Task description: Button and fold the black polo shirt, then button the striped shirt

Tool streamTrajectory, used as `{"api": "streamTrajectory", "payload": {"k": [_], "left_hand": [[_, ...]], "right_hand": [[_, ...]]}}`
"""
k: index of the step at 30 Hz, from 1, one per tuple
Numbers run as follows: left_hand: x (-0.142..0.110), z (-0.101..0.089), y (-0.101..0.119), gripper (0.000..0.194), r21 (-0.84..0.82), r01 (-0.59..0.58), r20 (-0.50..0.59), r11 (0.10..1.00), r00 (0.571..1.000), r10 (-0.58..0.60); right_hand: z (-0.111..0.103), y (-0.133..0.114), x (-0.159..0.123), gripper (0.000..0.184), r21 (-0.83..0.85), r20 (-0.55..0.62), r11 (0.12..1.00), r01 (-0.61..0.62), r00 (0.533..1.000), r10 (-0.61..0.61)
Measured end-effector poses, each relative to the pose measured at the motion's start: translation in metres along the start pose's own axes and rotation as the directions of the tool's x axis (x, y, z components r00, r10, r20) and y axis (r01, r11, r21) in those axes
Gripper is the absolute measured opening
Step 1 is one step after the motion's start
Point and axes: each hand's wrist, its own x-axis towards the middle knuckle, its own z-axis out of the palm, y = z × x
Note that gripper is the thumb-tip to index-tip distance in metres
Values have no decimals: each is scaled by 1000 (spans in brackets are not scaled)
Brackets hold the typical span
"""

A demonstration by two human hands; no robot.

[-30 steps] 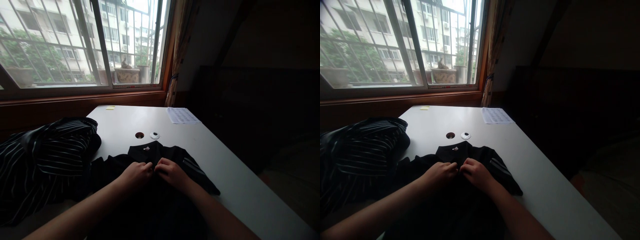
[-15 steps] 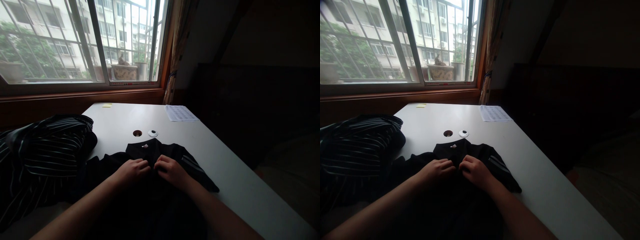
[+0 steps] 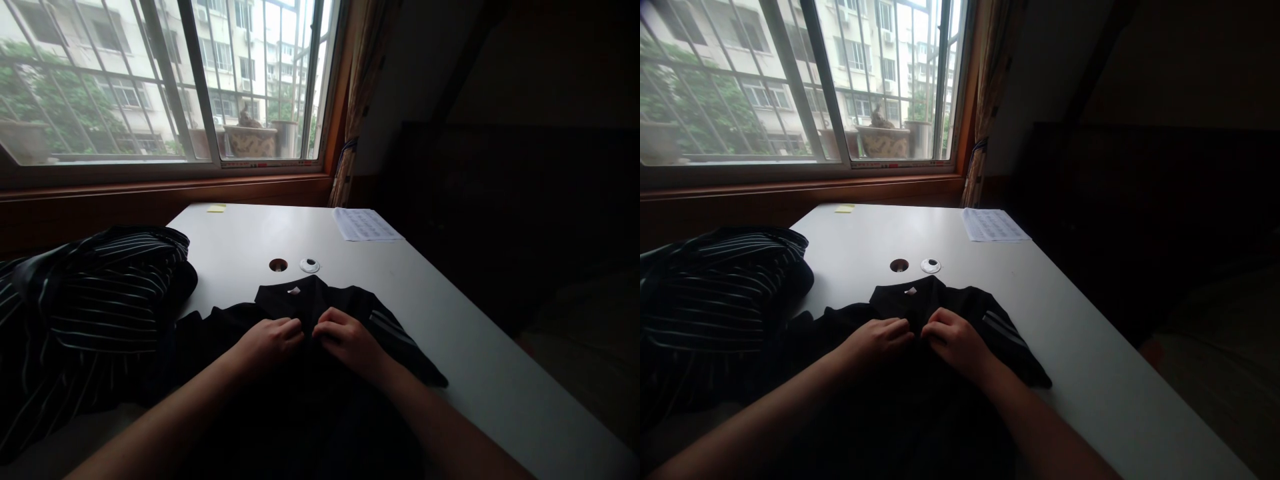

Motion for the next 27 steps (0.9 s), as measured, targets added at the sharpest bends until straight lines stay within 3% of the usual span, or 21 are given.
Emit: {"api": "streamTrajectory", "payload": {"k": [7,12,17,27], "left_hand": [[-1,1,1,23,57,-43,-201,997,978,54],[2,-3,6,26,-65,-42,-380,997,925,14],[2,-9,11,26,-123,-89,-424,988,905,28],[0,-11,11,23,-118,-102,-395,988,918,48]], "right_hand": [[-3,-1,0,20,38,-59,999,23,998,-20],[-3,-3,0,15,53,-88,997,59,995,-54],[-4,-6,1,13,32,-81,994,105,991,-102],[-5,-8,0,12,52,-68,990,132,989,-129]]}}
